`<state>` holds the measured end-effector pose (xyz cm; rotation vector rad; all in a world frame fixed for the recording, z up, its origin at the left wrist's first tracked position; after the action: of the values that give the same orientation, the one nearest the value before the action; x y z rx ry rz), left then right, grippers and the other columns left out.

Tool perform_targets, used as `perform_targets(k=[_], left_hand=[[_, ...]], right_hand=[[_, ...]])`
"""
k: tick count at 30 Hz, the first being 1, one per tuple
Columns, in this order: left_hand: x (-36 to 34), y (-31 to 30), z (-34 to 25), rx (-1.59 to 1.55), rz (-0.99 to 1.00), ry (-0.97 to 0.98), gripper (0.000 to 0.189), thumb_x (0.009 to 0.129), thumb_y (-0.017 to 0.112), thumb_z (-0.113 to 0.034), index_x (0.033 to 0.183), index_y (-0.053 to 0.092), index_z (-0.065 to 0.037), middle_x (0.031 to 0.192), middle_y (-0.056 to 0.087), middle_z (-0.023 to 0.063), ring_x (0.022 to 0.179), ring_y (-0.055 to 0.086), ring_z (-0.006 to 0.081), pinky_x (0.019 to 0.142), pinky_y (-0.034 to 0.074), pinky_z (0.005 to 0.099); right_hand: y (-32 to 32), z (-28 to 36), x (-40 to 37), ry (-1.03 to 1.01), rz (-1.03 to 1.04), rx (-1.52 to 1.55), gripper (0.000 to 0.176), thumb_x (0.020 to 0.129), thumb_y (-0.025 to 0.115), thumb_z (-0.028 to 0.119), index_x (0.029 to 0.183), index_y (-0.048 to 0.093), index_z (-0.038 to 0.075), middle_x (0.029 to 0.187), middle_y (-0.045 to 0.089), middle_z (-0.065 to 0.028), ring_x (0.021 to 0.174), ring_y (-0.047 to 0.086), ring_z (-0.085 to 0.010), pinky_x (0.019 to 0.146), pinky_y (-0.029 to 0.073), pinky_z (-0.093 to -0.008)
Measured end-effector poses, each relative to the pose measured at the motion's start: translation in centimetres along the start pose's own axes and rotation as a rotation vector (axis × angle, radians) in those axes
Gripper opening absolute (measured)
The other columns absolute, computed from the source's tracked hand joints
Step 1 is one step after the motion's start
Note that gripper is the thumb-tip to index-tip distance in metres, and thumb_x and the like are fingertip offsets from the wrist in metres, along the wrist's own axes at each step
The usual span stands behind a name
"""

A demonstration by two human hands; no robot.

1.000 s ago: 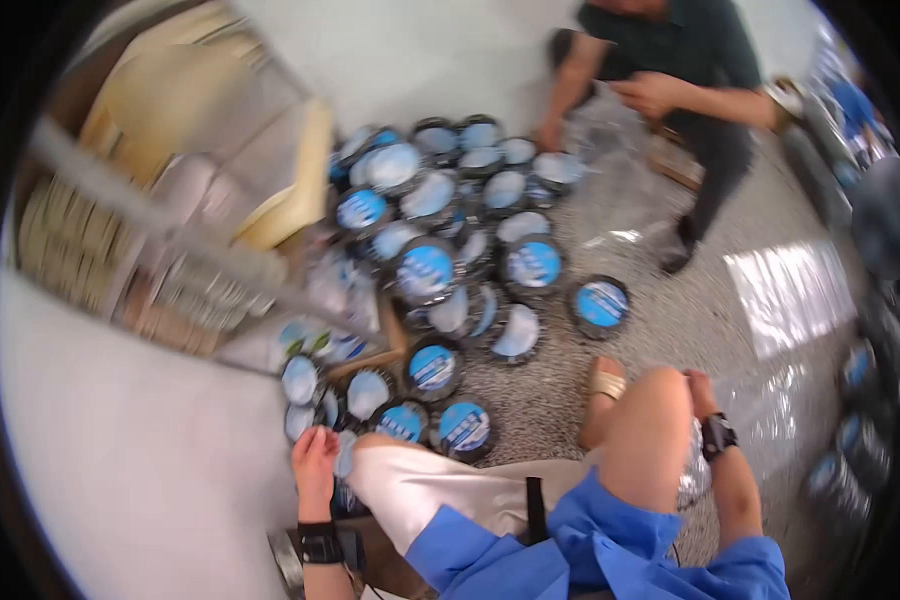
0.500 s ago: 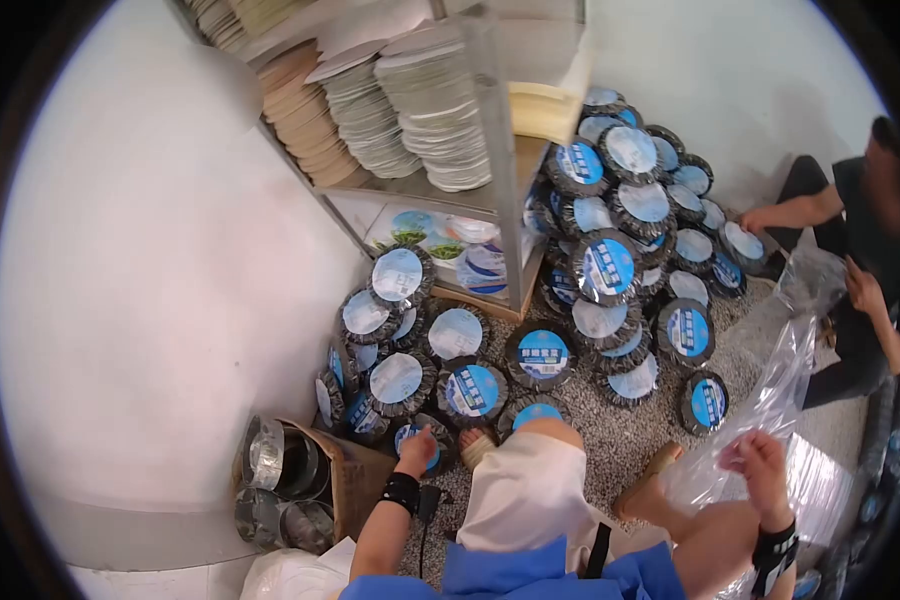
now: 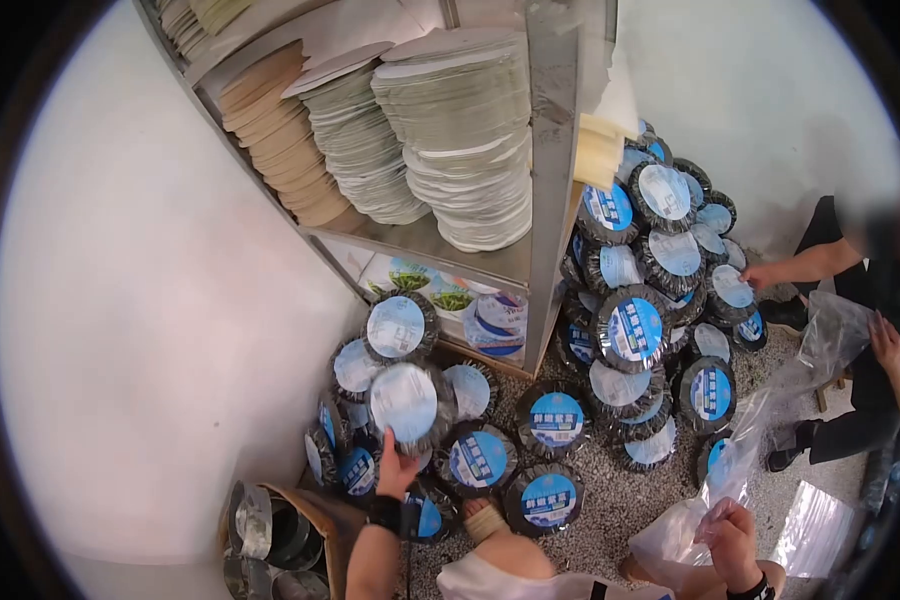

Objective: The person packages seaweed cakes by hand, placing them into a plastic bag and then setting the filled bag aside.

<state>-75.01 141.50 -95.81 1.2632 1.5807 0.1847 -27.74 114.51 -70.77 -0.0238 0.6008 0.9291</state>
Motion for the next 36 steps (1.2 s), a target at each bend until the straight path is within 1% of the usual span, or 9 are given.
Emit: perform_targets(k=[9,17,22,24,28,30,31,34,36], left_hand=[[20.9,4.9,-3.8,0.057,-0.151,0.387,0.04,0.081,0.065,-0.049,0.1,0.059,-0.015,0.088,0.061,-0.0051,0.07,0.056,0.0116,0.058,0.045,0.0268],[5.1,-1.4,-0.1,-0.013,0.042,0.109,0.037,0.087,0.06,-0.036,0.115,0.057,-0.011,0.109,0.062,0.0019,0.096,0.059,0.0192,0.08,0.048,0.0351],[-11.5,7.7,-2.3,0.045,0.234,0.001,0.05,0.088,0.044,-0.044,0.123,0.052,-0.01,0.125,0.055,0.008,0.114,0.051,0.0273,0.097,0.037,0.0426],[-12.4,6.2,-2.5,1.369,0.386,0.609,0.058,0.089,0.041,-0.047,0.13,0.045,-0.006,0.137,0.044,0.0097,0.124,0.044,0.0277,0.107,0.027,0.0418],[-23.2,18.9,5.9,0.343,0.682,-0.119,0.056,0.091,0.044,-0.044,0.132,0.041,-0.005,0.125,0.052,0.0112,0.111,0.052,0.0245,0.097,0.04,0.0352],[-31.3,24.9,10.5,0.062,0.978,-0.282,0.058,0.085,0.061,-0.035,0.129,0.038,-0.003,0.111,0.054,0.0049,0.098,0.054,0.0191,0.088,0.044,0.0347],[-32.3,25.8,13.0,0.223,0.546,-0.202,0.066,0.079,0.068,-0.03,0.132,0.036,-0.007,0.119,0.051,0.0068,0.108,0.051,0.0201,0.096,0.039,0.0357],[-30.9,22.0,12.5,1.04,0.752,0.49,0.07,0.079,0.064,-0.04,0.135,0.034,-0.01,0.132,0.044,0.0075,0.119,0.045,0.0224,0.103,0.033,0.0395],[-30.6,21.9,10.7,-0.201,0.908,-0.566,0.047,0.084,0.056,-0.031,0.125,0.047,-0.009,0.117,0.053,0.0094,0.108,0.052,0.0241,0.09,0.045,0.0387]], right_hand=[[1.8,1.1,1.7,0.203,0.001,-0.01,0.006,0.078,0.048,0.007,0.079,0.053,0.005,0.051,0.041,-0.0014,0.043,0.039,-0.0142,0.042,0.032,-0.0269],[4.0,3.7,0.3,0.237,0.271,-0.076,0.018,0.081,0.06,0.0,0.073,0.046,0.007,0.058,0.042,0.0026,0.049,0.043,-0.0074,0.044,0.034,-0.023],[3.8,1.4,0.1,-0.188,0.318,-0.428,0.037,0.076,0.075,0.011,0.07,0.039,0.011,0.065,0.03,0.0086,0.059,0.027,-0.0026,0.048,0.026,-0.0207],[5.1,1.4,-0.7,-0.27,0.341,-0.394,0.04,0.075,0.076,0.012,0.07,0.037,0.011,0.065,0.03,0.0086,0.061,0.027,-0.0021,0.049,0.026,-0.0206],[8.3,3.7,-5.6,-0.388,0.437,-0.328,0.033,0.075,0.076,0.015,0.074,0.043,0.009,0.064,0.038,0.0066,0.06,0.033,-0.0035,0.05,0.031,-0.0224],[10.1,4.9,-9.4,-1.675,0.048,-1.289,0.027,0.076,0.074,0.019,0.081,0.05,0.007,0.066,0.05,0.0024,0.061,0.044,-0.0058,0.053,0.038,-0.0242],[9.8,3.3,-9.3,-1.477,-0.041,-0.923,0.022,0.08,0.069,0.022,0.088,0.056,0.005,0.072,0.058,-0.0024,0.065,0.053,-0.0095,0.056,0.044,-0.0271],[1.3,3.6,-9.8,-0.633,0.165,-0.842,0.018,0.085,0.063,0.022,0.089,0.059,0.004,0.073,0.06,-0.0013,0.067,0.056,-0.0083,0.055,0.044,-0.0261],[-5.4,4.1,-9.8,-0.415,-0.029,-0.479,0.018,0.089,0.058,0.022,0.092,0.061,0.005,0.068,0.057,0.0024,0.06,0.052,-0.0052,0.05,0.041,-0.0227]])
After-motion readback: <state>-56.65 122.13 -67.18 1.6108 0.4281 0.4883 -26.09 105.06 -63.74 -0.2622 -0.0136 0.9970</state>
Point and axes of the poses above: each hand's wrist, its own x-axis towards the middle knuckle, its own y-axis out of the palm, z = x × y, the point moved 2 cm from there along x, towards the middle knuckle
